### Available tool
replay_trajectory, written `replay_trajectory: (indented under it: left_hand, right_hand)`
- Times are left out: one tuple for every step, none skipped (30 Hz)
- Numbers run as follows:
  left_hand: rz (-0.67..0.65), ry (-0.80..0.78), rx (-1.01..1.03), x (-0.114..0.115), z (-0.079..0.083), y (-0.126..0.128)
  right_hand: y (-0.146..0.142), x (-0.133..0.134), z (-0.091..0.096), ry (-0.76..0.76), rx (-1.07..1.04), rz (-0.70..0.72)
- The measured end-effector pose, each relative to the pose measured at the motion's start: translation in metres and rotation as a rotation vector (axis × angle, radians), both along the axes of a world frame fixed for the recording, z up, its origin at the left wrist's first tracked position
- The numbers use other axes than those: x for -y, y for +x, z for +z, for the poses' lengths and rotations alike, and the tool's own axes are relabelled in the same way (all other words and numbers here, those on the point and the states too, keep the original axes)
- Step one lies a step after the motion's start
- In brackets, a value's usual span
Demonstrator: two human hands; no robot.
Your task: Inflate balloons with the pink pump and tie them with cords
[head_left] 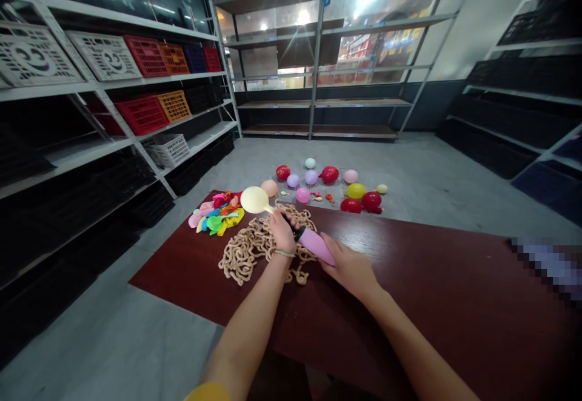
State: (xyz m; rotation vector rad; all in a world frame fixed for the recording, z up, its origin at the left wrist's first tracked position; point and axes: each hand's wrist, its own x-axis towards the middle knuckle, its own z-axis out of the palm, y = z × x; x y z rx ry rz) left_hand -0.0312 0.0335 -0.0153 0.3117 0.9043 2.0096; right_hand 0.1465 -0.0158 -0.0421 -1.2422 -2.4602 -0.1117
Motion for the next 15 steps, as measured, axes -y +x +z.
replay_trajectory:
  left_hand:
    - [0.007,0.017,0.011,-0.001,0.003,-0.006]
    - [0.016,0.037,0.023,-0.002,0.006,-0.012]
    - [0.032,0.056,0.035,-0.003,0.009,-0.019]
    - [0.055,0.070,0.046,-0.004,0.011,-0.025]
    - [0.086,0.076,0.053,-0.005,0.013,-0.031]
    - [0.117,0.077,0.057,-0.006,0.014,-0.036]
    - [0.144,0.073,0.060,-0.007,0.014,-0.039]
    - [0.162,0.069,0.062,-0.007,0.014,-0.042]
    - [0.173,0.062,0.064,-0.007,0.013,-0.042]
    - [0.177,0.054,0.064,-0.007,0.011,-0.040]
    - [0.172,0.046,0.063,-0.006,0.010,-0.037]
    - [0.155,0.037,0.056,-0.005,0.008,-0.031]
    - [0.125,0.026,0.047,-0.004,0.007,-0.023]
    - [0.086,0.017,0.035,-0.002,0.005,-0.015]
    - [0.044,0.011,0.023,-0.001,0.003,-0.007]
  right_hand:
    - [0.004,-0.004,0.001,0.017,-0.004,0.015]
    - [0.009,-0.009,0.002,0.039,-0.001,0.033]
    - [0.016,-0.013,0.003,0.066,0.009,0.046]
    - [0.025,-0.018,0.004,0.096,0.025,0.059]
    - [0.033,-0.022,0.005,0.122,0.047,0.064]
    - [0.041,-0.025,0.005,0.145,0.065,0.056]
    - [0.047,-0.026,0.005,0.159,0.082,0.046]
    - [0.051,-0.026,0.005,0.164,0.095,0.034]
    - [0.052,-0.025,0.005,0.160,0.106,0.026]
    - [0.050,-0.022,0.005,0.149,0.118,0.025]
    - [0.046,-0.019,0.005,0.135,0.127,0.025]
    - [0.041,-0.015,0.006,0.120,0.132,0.024]
    - [0.034,-0.011,0.006,0.103,0.136,0.023]
    - [0.027,-0.007,0.007,0.087,0.134,0.013]
    - [0.021,-0.004,0.008,0.074,0.129,0.002]
